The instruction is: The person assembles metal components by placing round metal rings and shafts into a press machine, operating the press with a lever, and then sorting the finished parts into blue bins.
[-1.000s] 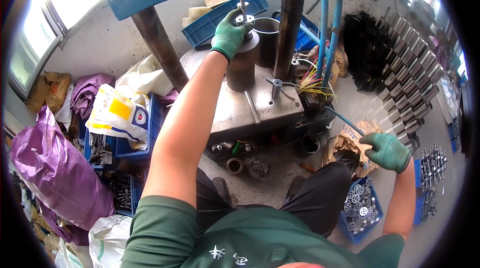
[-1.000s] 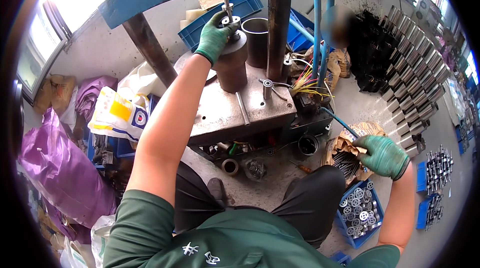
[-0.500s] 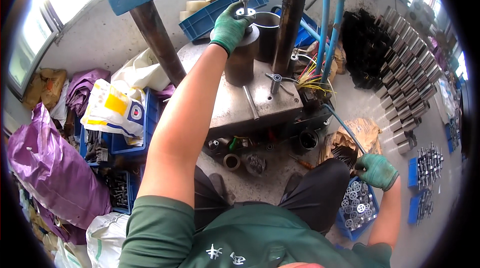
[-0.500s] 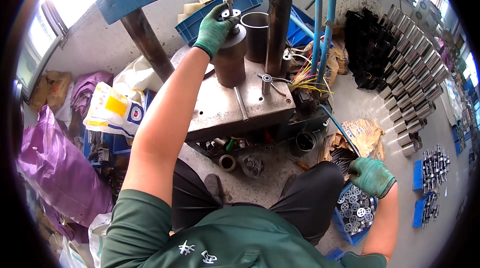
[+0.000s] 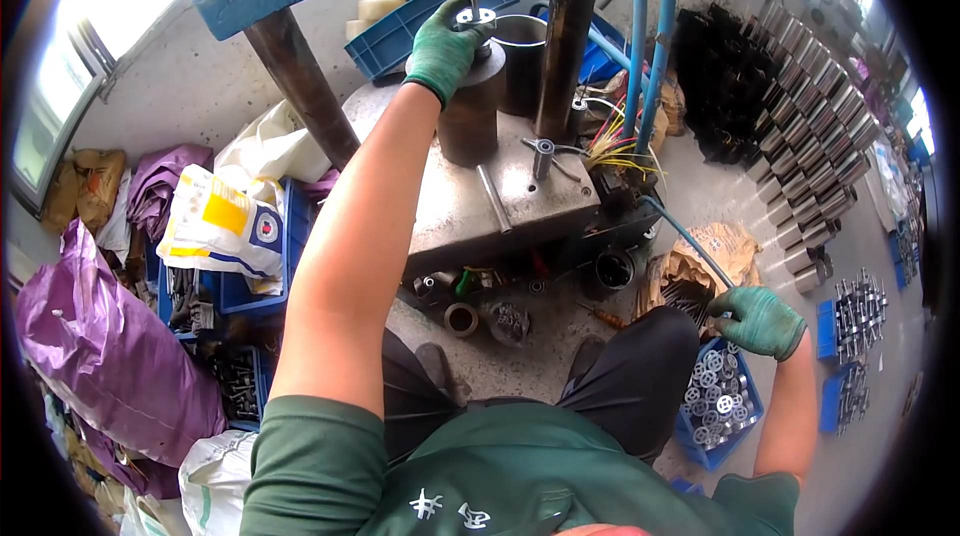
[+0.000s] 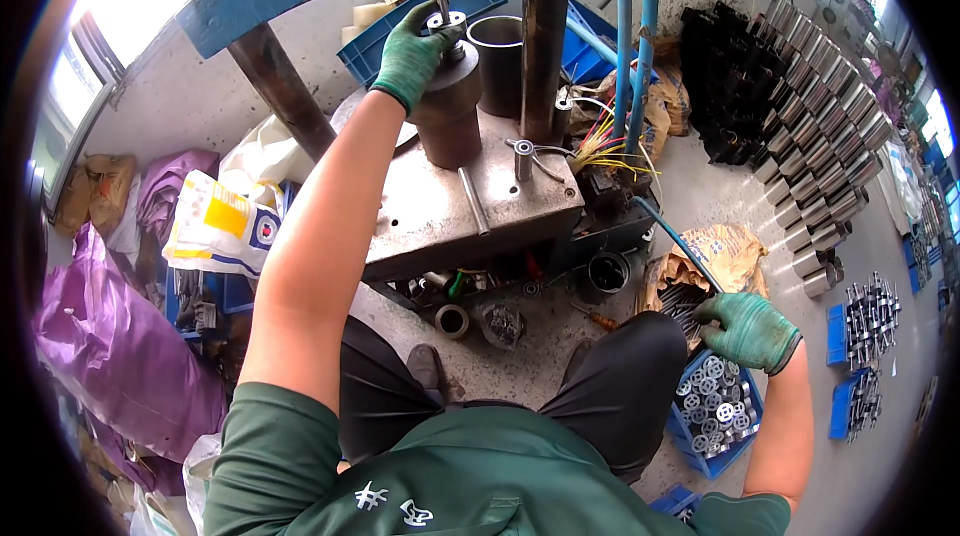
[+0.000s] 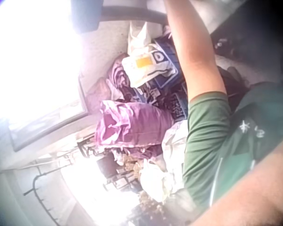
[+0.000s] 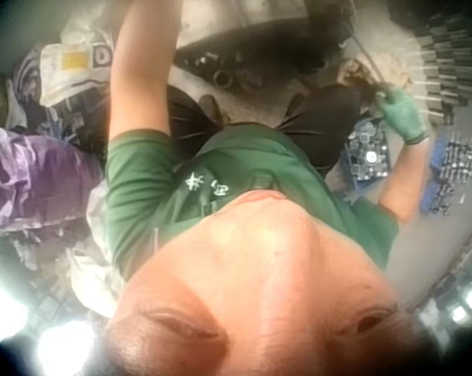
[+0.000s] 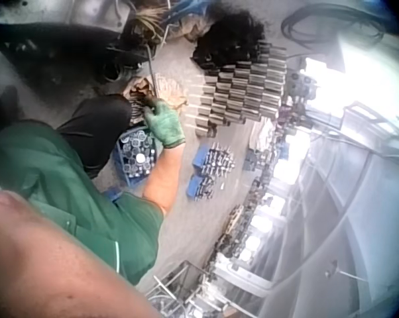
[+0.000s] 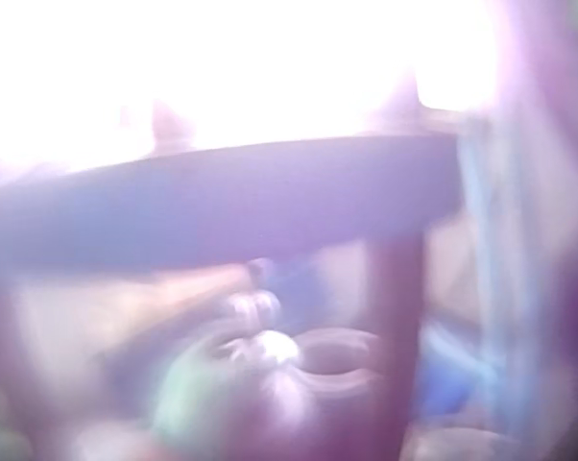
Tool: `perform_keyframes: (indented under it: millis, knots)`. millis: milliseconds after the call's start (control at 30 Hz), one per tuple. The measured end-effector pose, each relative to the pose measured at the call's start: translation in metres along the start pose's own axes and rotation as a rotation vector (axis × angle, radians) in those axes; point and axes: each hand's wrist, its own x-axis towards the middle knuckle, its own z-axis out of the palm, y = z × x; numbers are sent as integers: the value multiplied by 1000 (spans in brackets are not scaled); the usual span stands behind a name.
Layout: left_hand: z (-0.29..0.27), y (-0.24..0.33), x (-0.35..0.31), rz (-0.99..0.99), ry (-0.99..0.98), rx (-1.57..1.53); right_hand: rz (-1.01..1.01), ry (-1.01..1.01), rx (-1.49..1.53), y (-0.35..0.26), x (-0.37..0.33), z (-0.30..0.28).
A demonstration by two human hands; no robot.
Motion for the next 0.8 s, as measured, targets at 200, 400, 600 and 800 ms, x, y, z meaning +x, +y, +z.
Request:
perform_keyframes:
  millis: [200, 400, 600, 800]
  knots:
    - [-5, -3, 2, 32, 13, 37, -13, 47, -15, -14, 3, -10]
    - [-2, -1, 2, 11, 18, -18, 29, 121, 46, -8, 4, -9]
    - [0, 13, -7, -26, -10, 0, -42, 35, 12, 4, 3, 2]
    - [-11, 11, -8, -2, -27, -23, 53, 498, 165, -13, 10, -14]
